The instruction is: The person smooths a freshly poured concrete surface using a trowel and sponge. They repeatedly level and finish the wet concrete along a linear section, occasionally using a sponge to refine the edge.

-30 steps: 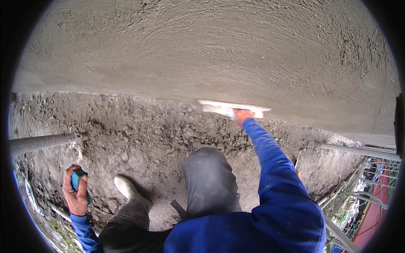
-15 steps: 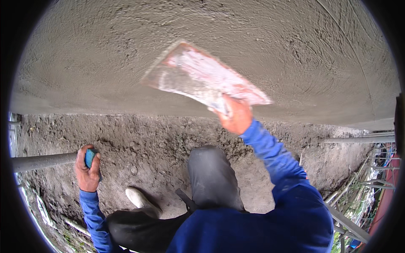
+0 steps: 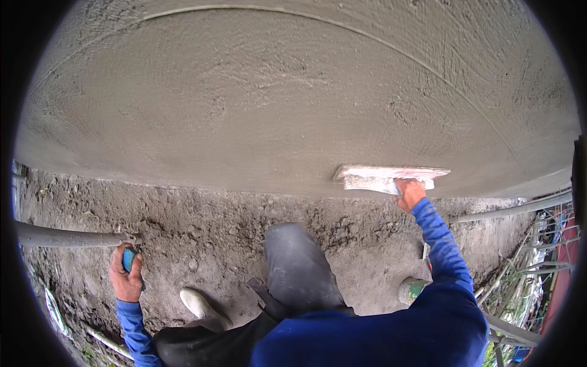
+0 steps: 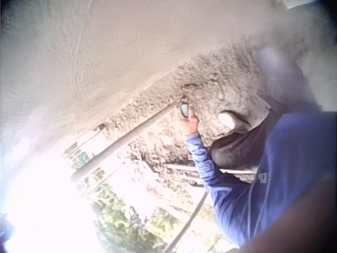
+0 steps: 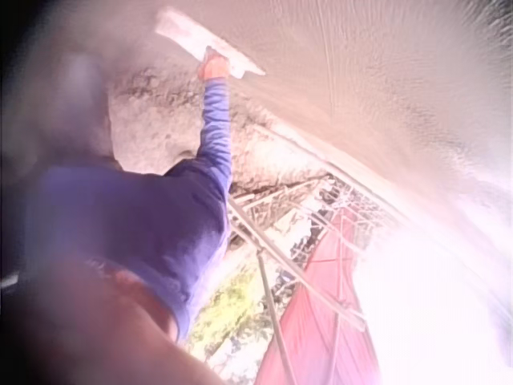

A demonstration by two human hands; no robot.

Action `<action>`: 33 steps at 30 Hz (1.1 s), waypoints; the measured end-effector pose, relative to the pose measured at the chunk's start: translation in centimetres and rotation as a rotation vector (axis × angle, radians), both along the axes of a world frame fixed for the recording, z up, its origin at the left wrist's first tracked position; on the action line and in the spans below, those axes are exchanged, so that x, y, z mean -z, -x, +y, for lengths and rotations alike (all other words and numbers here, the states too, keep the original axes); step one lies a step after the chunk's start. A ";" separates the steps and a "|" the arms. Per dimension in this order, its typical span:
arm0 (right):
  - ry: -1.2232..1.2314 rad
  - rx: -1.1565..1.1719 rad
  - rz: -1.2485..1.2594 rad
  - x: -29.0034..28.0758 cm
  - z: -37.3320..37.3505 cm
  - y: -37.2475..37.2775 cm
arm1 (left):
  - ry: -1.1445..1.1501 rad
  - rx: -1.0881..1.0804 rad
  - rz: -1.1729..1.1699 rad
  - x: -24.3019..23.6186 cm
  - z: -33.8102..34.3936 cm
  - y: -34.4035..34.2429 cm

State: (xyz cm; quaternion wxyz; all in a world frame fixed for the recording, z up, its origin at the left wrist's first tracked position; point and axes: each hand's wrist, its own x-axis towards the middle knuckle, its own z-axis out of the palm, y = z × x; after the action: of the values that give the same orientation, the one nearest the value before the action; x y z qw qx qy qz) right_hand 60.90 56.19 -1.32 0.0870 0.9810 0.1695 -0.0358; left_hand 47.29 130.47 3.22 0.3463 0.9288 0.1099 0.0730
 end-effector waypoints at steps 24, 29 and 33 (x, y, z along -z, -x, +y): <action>-0.227 -0.135 -0.074 -2.0 27.7 -4.2 | 0.004 0.007 -0.202 -3.3 0.2 1.8; -0.878 -0.363 -0.212 -13.2 43.3 -7.1 | -0.051 0.048 -0.252 -4.5 -0.3 -0.8; -0.744 -0.273 -0.083 -14.9 57.7 -9.5 | -0.037 0.096 -0.280 -2.5 -2.0 -3.5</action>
State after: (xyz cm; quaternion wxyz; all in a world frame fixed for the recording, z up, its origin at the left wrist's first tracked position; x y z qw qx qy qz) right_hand 70.41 113.85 13.56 -0.2637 0.9146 0.2961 0.0794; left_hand 50.84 128.49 5.68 0.3440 0.9201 0.0146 0.1870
